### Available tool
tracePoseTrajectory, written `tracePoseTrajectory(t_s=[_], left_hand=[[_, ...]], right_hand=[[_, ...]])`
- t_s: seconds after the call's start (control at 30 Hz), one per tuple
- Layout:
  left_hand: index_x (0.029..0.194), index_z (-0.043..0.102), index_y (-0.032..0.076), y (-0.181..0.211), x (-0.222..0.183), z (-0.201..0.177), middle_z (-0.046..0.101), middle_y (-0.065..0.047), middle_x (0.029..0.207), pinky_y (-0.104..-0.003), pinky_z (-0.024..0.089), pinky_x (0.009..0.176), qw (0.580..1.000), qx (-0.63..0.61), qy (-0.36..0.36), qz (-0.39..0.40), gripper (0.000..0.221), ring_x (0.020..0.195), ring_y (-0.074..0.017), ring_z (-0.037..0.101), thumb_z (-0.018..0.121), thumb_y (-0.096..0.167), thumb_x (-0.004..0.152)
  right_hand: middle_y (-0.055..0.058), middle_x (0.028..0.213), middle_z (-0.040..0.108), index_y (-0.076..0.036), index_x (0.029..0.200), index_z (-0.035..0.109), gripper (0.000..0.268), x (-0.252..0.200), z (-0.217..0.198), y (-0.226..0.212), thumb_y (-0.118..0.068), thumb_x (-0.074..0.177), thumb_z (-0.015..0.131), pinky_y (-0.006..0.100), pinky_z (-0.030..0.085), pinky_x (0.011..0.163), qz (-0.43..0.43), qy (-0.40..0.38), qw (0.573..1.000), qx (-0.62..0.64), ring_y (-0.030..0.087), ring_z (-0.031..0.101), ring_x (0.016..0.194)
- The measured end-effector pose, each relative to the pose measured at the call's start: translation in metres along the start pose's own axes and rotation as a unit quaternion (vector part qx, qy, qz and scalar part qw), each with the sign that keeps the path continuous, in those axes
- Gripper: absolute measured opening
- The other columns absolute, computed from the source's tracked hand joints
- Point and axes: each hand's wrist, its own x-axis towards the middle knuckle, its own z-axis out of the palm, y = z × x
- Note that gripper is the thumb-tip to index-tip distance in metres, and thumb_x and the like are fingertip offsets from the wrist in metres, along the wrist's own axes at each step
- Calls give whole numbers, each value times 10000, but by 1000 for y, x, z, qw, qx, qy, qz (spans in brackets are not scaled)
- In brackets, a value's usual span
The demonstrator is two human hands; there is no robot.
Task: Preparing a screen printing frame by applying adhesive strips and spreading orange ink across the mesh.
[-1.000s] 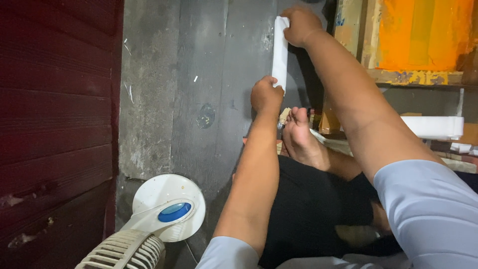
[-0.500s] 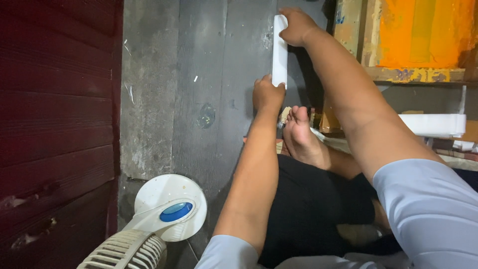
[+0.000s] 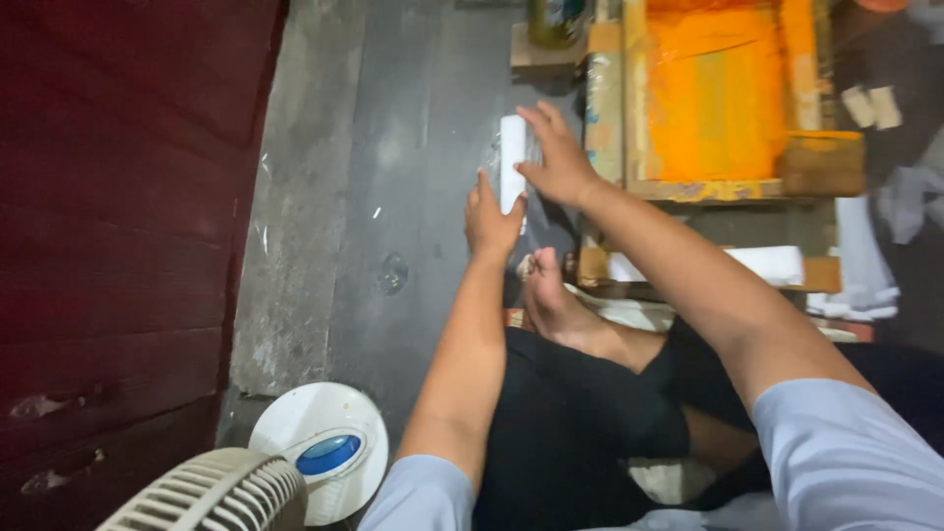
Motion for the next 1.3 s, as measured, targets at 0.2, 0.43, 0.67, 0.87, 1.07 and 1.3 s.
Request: tracePoseTrajectory(t_s=[0.2, 0.43, 0.67, 0.87, 1.07, 1.3], left_hand=[[1608, 343, 85, 13, -28, -17, 505, -228, 1504, -603, 433, 1099, 994, 39, 32, 97, 867, 1372, -446, 516, 743, 414, 913], [1550, 467, 142, 64, -76, -7, 557, -155, 1447, -563, 379, 1110, 972, 70, 50, 221, 770, 1399, -362, 498, 753, 417, 890], [1335, 659, 282, 97, -126, 29, 647, 19, 1223, -455, 451, 1017, 925, 31, 16, 378, 548, 1228, -241, 602, 809, 422, 826], [1270, 703, 229, 80, -140, 28, 666, -18, 1141, -440, 440, 964, 915, 101, -1, 391, 454, 1144, -247, 631, 782, 431, 871], [1295, 698, 167, 103, -153, 21, 685, -72, 1176, -457, 434, 975, 908, 140, -39, 393, 498, 1187, -278, 630, 793, 418, 876], [1247, 734, 149, 105, -153, 21, 692, -102, 1136, -462, 426, 954, 902, 131, -65, 407, 478, 1165, -311, 626, 809, 399, 847]], right_hand=[[286, 1582, 272, -134, 1571, 402, 739, -80, -81, -40, -141, 906, 724, 590, 336, 1198, 5, -12, 1000, 13, 514, 335, 1469], [232, 1535, 376, -117, 1538, 461, 757, -160, -157, 11, -197, 872, 813, 556, 456, 1094, -26, 88, 996, 9, 486, 490, 1345], [209, 1389, 545, -81, 1537, 473, 711, -226, -221, 69, -163, 910, 796, 431, 510, 1017, 84, 177, 970, 144, 325, 603, 1196], [69, 1104, 729, -146, 1307, 702, 468, -235, -244, 80, -149, 850, 804, 337, 523, 874, 147, 119, 981, 48, 191, 683, 1005], [76, 1178, 760, -179, 1215, 777, 431, -232, -234, 84, -233, 794, 849, 445, 524, 992, 131, -70, 971, -187, 324, 667, 1187], [112, 1188, 735, -181, 1220, 765, 499, -221, -235, 76, -250, 743, 898, 511, 567, 935, 137, -176, 938, -264, 373, 661, 1173]])
